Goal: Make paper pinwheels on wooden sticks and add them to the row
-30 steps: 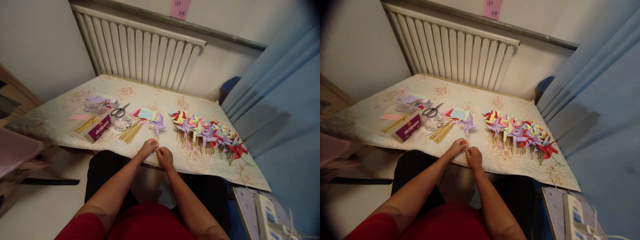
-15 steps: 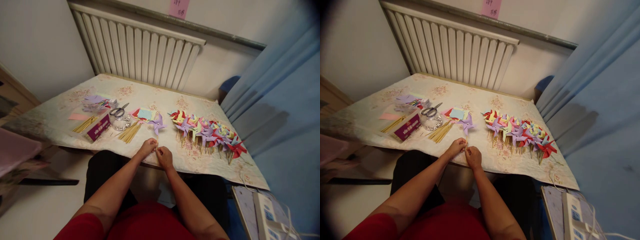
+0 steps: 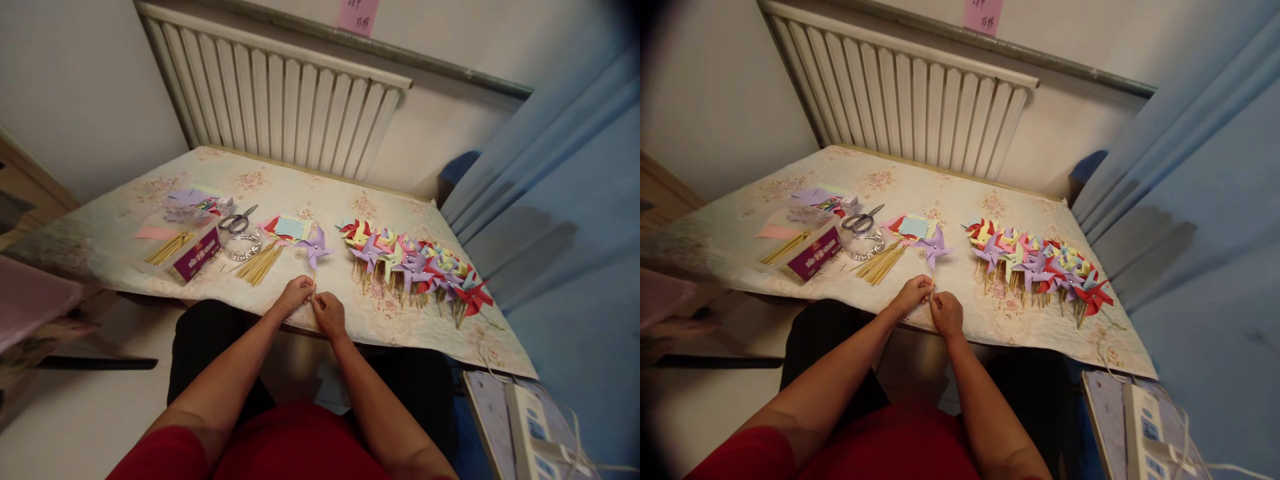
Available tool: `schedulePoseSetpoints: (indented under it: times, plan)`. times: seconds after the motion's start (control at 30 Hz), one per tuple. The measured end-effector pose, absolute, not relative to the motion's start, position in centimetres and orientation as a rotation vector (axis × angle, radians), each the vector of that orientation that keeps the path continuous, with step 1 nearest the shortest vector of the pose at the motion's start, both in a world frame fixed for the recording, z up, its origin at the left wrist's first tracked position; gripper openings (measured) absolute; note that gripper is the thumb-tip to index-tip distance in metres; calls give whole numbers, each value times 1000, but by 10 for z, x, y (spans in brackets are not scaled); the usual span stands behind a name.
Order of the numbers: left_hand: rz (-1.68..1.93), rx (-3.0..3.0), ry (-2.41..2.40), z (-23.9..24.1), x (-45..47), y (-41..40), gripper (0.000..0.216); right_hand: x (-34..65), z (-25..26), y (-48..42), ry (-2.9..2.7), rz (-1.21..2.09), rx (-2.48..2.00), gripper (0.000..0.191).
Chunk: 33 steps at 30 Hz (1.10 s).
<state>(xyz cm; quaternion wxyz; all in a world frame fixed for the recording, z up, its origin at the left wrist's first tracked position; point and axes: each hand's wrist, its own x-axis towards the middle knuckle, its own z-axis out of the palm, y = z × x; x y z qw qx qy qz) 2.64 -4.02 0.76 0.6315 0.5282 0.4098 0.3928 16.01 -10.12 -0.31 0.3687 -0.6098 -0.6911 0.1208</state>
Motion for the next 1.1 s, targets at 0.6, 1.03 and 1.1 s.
schedulePoseSetpoints:
  times: [0.6, 1.03, 1.1]
  plan:
    - [906, 1218, 938, 11, 25, -41, 20, 161, -3, -102, -1784, 343, -1535, 19]
    - [895, 1151, 977, 13, 24, -42, 24, 162, -2, -105, -1797, 342, -1489, 18]
    - [900, 1137, 990, 14, 24, -42, 23, 162, -2, -105, -1808, 346, -1490, 18]
